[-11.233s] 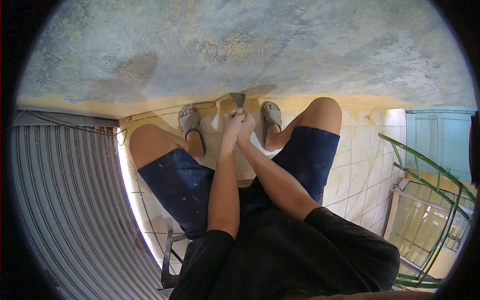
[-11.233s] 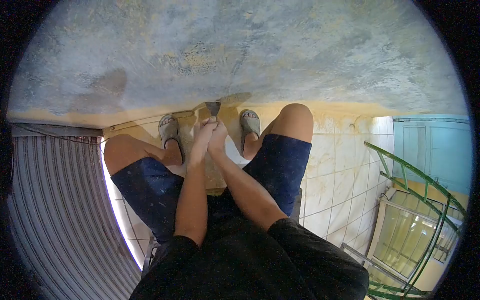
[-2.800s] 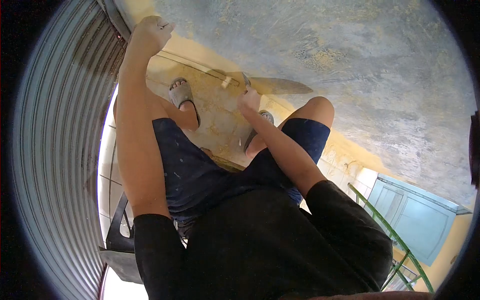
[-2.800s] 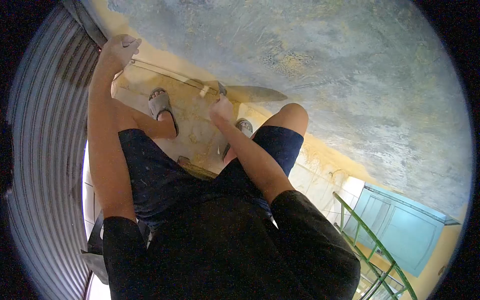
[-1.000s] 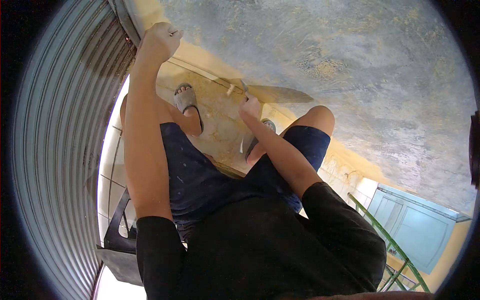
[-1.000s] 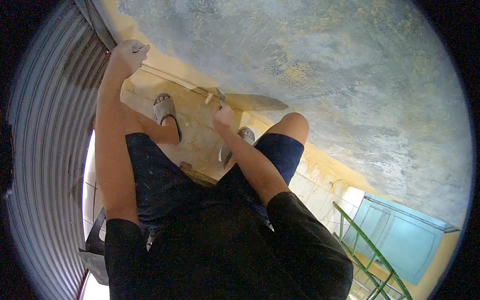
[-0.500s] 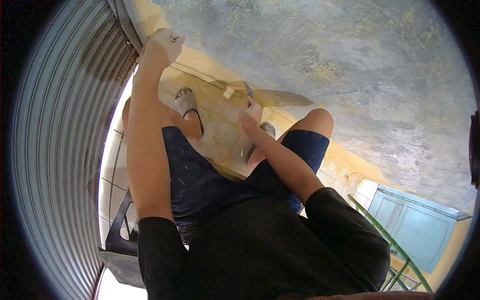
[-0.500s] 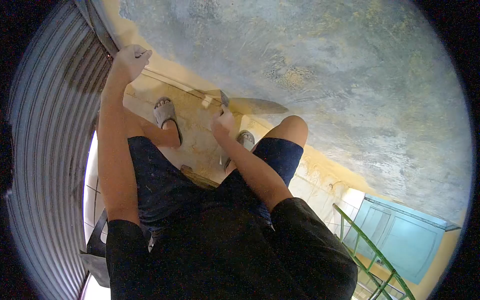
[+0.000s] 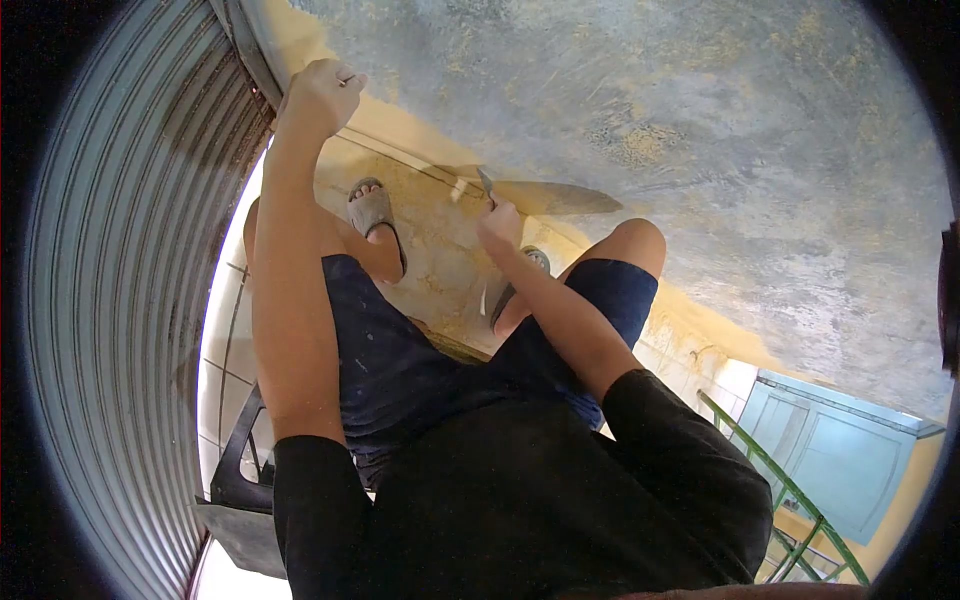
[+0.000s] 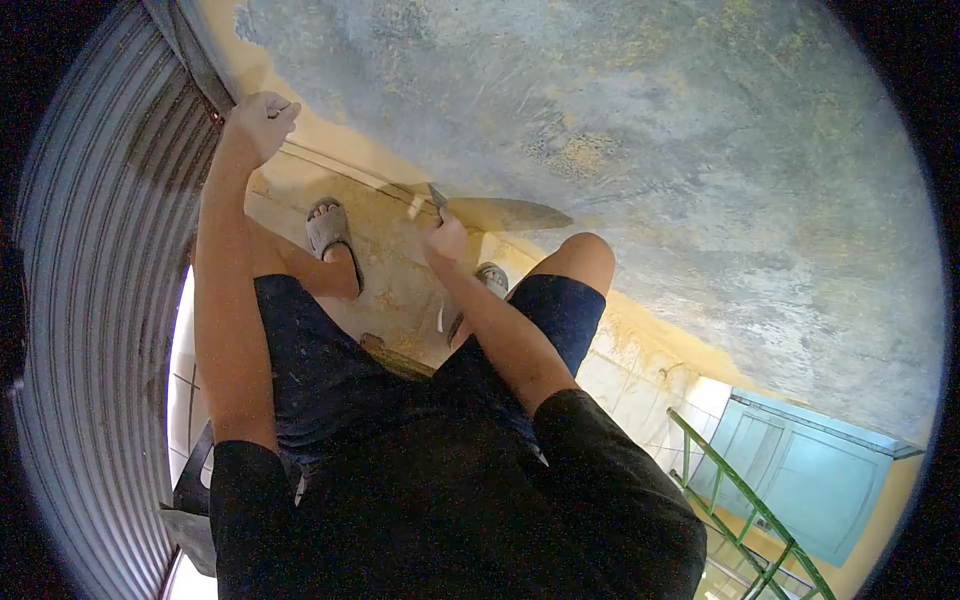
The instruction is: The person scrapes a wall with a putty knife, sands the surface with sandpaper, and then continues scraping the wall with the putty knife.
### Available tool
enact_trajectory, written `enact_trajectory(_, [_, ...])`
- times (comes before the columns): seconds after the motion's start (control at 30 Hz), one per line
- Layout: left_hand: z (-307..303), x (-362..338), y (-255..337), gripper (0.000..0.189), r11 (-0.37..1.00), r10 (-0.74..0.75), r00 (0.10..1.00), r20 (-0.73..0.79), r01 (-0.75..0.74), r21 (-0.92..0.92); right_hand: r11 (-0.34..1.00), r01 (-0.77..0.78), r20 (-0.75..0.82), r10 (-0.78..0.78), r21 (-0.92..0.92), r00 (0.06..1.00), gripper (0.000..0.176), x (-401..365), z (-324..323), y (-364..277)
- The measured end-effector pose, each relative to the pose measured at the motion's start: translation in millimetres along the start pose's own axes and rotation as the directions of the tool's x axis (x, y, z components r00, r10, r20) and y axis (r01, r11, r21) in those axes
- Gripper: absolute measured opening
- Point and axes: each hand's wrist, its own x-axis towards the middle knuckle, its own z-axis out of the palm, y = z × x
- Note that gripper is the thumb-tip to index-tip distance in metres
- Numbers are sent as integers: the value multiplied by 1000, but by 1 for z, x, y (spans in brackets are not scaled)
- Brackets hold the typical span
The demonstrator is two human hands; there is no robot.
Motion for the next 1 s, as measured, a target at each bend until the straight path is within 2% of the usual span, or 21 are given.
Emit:
enact_trajectory(0.1, [8,-4,-3,32,1000,31,999,23,-31,4,999,-10,59,7,38,998,31,1,11,19])
enact_trajectory(0.17, [6,3,-1,32,999,41,999,29,-41,1,999,15,-62,-13,40,998,31,-11,-1,0])
enact_trajectory(0.2, [5,2,0,32,999,36,999,21,-37,24,999,17,-64,-15,38,998,31,-13,-5,-5])
enact_trajectory(0.27, [2,3,-2,32,999,27,1000,9,-28,47,995,-71,-22,72,64,997,30,-14,-10,-16])
enact_trajectory(0.3, [-1,3,-1,32,1000,6,1000,24,-5,-20,996,-72,-19,73,61,997,30,-11,-5,-11])
enact_trajectory(0.37, [-2,0,-3,32,996,-14,999,47,18,-89,990,45,-21,-42,132,999,31,-2,10,6])
enact_trajectory(0.43, [0,-2,-4,32,995,98,995,-24,-98,-33,992,18,-7,-17,124,1000,32,-7,0,4])
enact_trajectory(0.47, [-1,-1,-3,32,994,103,994,-29,-104,-36,992,7,5,-8,128,1000,32,-4,-5,-1])
enact_trajectory(0.53, [-1,-2,-5,33,998,-42,997,62,45,-48,990,-36,10,35,135,999,32,-10,-19,-15])
enact_trajectory(0.6, [1,0,-14,31,997,-19,1000,24,21,-68,988,-75,21,73,138,997,33,-8,-21,-21])
enact_trajectory(0.67, [0,0,-18,30,997,-2,1000,-9,1,-82,991,76,-60,-70,107,996,28,-3,-6,-9])
enact_trajectory(0.7, [-3,-1,-15,30,998,-15,1000,-2,15,-67,992,75,-54,-69,104,996,28,2,-1,-5])
enact_trajectory(0.77, [-1,-6,-14,29,998,-25,1000,19,25,-51,995,39,73,-46,91,996,29,8,4,4])
enact_trajectory(0.87, [-1,-2,-14,29,997,53,998,-26,-54,-53,994,-7,-22,10,105,1000,34,-3,-8,-6])
enact_trajectory(0.93, [-6,-3,-6,33,992,-88,994,66,93,-84,996,20,-33,-18,83,999,33,-5,-10,-8])
enact_trajectory(1.0, [-10,0,-1,33,993,-82,995,61,87,-76,997,48,-37,-46,62,998,33,0,-5,-7])
